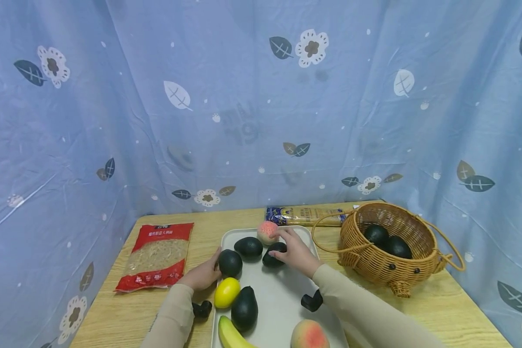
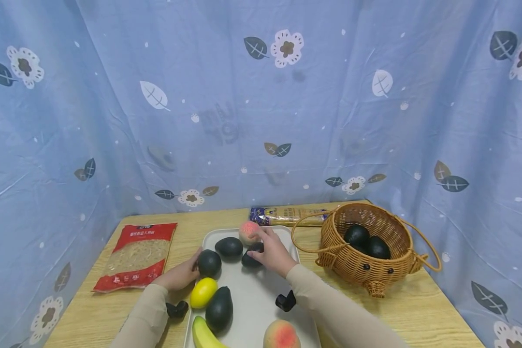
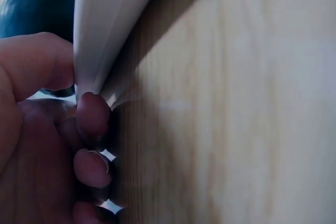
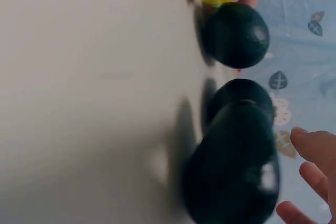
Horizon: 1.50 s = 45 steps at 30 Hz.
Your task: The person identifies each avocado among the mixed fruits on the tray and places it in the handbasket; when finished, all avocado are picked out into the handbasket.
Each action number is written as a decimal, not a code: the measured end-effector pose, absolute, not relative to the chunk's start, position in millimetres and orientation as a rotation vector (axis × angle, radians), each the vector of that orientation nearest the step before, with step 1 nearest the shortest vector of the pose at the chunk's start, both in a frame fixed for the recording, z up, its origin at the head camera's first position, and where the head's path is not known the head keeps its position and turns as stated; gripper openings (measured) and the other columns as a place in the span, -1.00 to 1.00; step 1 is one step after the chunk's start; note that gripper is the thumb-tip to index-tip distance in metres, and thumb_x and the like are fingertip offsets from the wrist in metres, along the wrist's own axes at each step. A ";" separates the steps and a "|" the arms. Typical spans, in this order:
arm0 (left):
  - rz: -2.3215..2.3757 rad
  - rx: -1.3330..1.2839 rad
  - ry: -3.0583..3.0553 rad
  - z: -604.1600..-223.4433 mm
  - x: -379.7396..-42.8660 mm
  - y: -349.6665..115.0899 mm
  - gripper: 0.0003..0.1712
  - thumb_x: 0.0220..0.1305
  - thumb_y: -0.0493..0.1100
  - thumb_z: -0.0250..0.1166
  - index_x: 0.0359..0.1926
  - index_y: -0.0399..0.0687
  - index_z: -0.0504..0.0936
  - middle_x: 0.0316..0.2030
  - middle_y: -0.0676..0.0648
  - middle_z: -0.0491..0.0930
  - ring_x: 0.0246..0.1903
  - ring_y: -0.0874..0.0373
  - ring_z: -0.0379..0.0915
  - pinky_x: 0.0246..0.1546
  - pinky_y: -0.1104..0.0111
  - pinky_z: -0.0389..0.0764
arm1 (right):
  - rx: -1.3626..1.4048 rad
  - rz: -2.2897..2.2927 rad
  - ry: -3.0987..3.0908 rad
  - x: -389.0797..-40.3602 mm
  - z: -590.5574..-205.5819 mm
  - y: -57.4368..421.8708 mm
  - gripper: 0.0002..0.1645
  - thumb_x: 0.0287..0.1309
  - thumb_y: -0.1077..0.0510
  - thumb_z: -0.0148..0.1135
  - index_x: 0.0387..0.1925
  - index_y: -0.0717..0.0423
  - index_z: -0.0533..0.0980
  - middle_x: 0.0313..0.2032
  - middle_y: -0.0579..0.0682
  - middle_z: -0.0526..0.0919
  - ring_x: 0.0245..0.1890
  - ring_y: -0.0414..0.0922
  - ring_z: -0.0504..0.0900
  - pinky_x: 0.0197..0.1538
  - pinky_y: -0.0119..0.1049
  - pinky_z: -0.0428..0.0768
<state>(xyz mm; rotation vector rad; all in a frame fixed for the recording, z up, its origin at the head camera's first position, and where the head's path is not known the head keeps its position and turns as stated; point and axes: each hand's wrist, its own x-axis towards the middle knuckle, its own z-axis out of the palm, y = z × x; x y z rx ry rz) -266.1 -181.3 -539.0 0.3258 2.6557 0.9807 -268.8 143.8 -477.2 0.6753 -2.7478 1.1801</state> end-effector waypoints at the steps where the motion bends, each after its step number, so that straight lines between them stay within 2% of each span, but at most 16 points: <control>1: 0.972 0.330 2.660 -538.4 -265.5 -181.1 0.01 0.40 -0.08 0.20 0.70 -0.08 -0.13 0.51 -0.38 0.26 0.39 -0.34 0.33 0.41 -0.29 0.24 | 0.663 1.202 -2.760 -269.3 -480.2 143.8 -0.53 0.23 0.18 0.51 0.14 0.13 0.57 0.23 0.20 0.46 0.27 0.22 0.52 0.27 0.13 0.54; 6: 0.959 0.336 2.668 -535.6 -263.4 -179.1 0.00 0.41 -0.10 0.19 0.69 -0.09 -0.12 0.50 -0.39 0.27 0.38 -0.35 0.35 0.40 -0.29 0.26 | 0.661 1.233 -2.849 -267.5 -489.3 146.0 -0.58 0.24 0.09 0.52 0.06 0.09 0.57 0.13 0.17 0.47 0.14 0.16 0.58 0.23 0.13 0.57; 12: 0.958 0.310 2.666 -530.8 -260.1 -179.3 -0.01 0.40 -0.10 0.19 0.70 -0.07 -0.10 0.50 -0.36 0.28 0.38 -0.32 0.35 0.41 -0.27 0.25 | 0.846 1.236 -2.885 -264.7 -488.7 147.9 -0.55 0.22 0.09 0.53 0.06 0.04 0.51 0.04 0.15 0.45 0.00 0.10 0.59 0.11 0.11 0.60; 18: 0.954 0.256 2.670 -503.8 -247.9 -169.7 -0.04 0.39 -0.21 0.20 0.68 -0.16 -0.05 0.48 -0.40 0.30 0.36 -0.34 0.37 0.40 -0.27 0.27 | 0.988 1.208 -2.889 -265.6 -487.7 147.6 -0.54 0.22 0.14 0.52 0.09 0.07 0.53 0.07 0.18 0.44 0.02 0.10 0.56 0.11 0.11 0.59; 23: 0.925 0.330 2.684 -506.9 -249.8 -172.9 -0.05 0.41 -0.14 0.17 0.68 -0.17 -0.08 0.48 -0.42 0.29 0.36 -0.34 0.37 0.40 -0.27 0.26 | 0.967 1.255 -2.868 -265.8 -492.8 149.7 -0.57 0.21 0.15 0.53 0.09 0.04 0.61 0.12 0.20 0.43 0.06 0.13 0.54 0.15 0.17 0.57; 28: 0.973 0.291 2.662 -510.8 -249.2 -171.1 -0.06 0.42 -0.17 0.18 0.68 -0.17 -0.06 0.50 -0.40 0.27 0.40 -0.36 0.31 0.43 -0.27 0.22 | 0.951 1.223 -2.836 -259.4 -491.9 153.8 -0.57 0.18 0.15 0.56 0.06 0.06 0.61 0.10 0.18 0.44 0.05 0.12 0.55 0.13 0.16 0.59; 34: 0.976 0.241 2.659 -509.0 -245.6 -168.5 -0.07 0.43 -0.22 0.21 0.68 -0.15 -0.02 0.49 -0.39 0.28 0.40 -0.35 0.32 0.42 -0.26 0.23 | 0.914 1.173 -2.786 -249.2 -476.0 162.1 -0.56 0.16 0.14 0.57 0.06 0.00 0.63 0.13 0.16 0.43 0.04 0.15 0.59 0.11 0.16 0.62; 35: 0.946 0.269 2.675 -511.3 -246.9 -169.8 -0.07 0.42 -0.21 0.21 0.68 -0.16 -0.02 0.48 -0.41 0.30 0.37 -0.35 0.36 0.40 -0.26 0.28 | 0.903 1.162 -2.776 -248.2 -472.2 164.1 -0.56 0.15 0.14 0.58 0.05 -0.03 0.64 0.13 0.16 0.44 0.05 0.16 0.59 0.11 0.16 0.62; 41: 0.934 0.321 2.681 -511.4 -246.3 -171.8 -0.05 0.42 -0.13 0.19 0.69 -0.08 -0.05 0.47 -0.43 0.30 0.35 -0.37 0.37 0.37 -0.29 0.29 | 0.817 1.174 -2.722 -242.3 -446.7 182.8 -0.55 0.12 0.17 0.60 0.03 -0.15 0.63 0.18 0.17 0.44 0.07 0.20 0.60 0.09 0.16 0.65; 45: 0.961 0.290 2.672 -507.2 -245.0 -169.5 -0.06 0.41 -0.18 0.18 0.69 -0.09 -0.05 0.47 -0.43 0.30 0.34 -0.38 0.37 0.38 -0.30 0.27 | 0.738 1.217 -2.690 -237.6 -431.4 199.0 -0.52 0.16 0.17 0.57 0.09 -0.11 0.62 0.20 0.18 0.42 0.06 0.21 0.61 0.07 0.13 0.68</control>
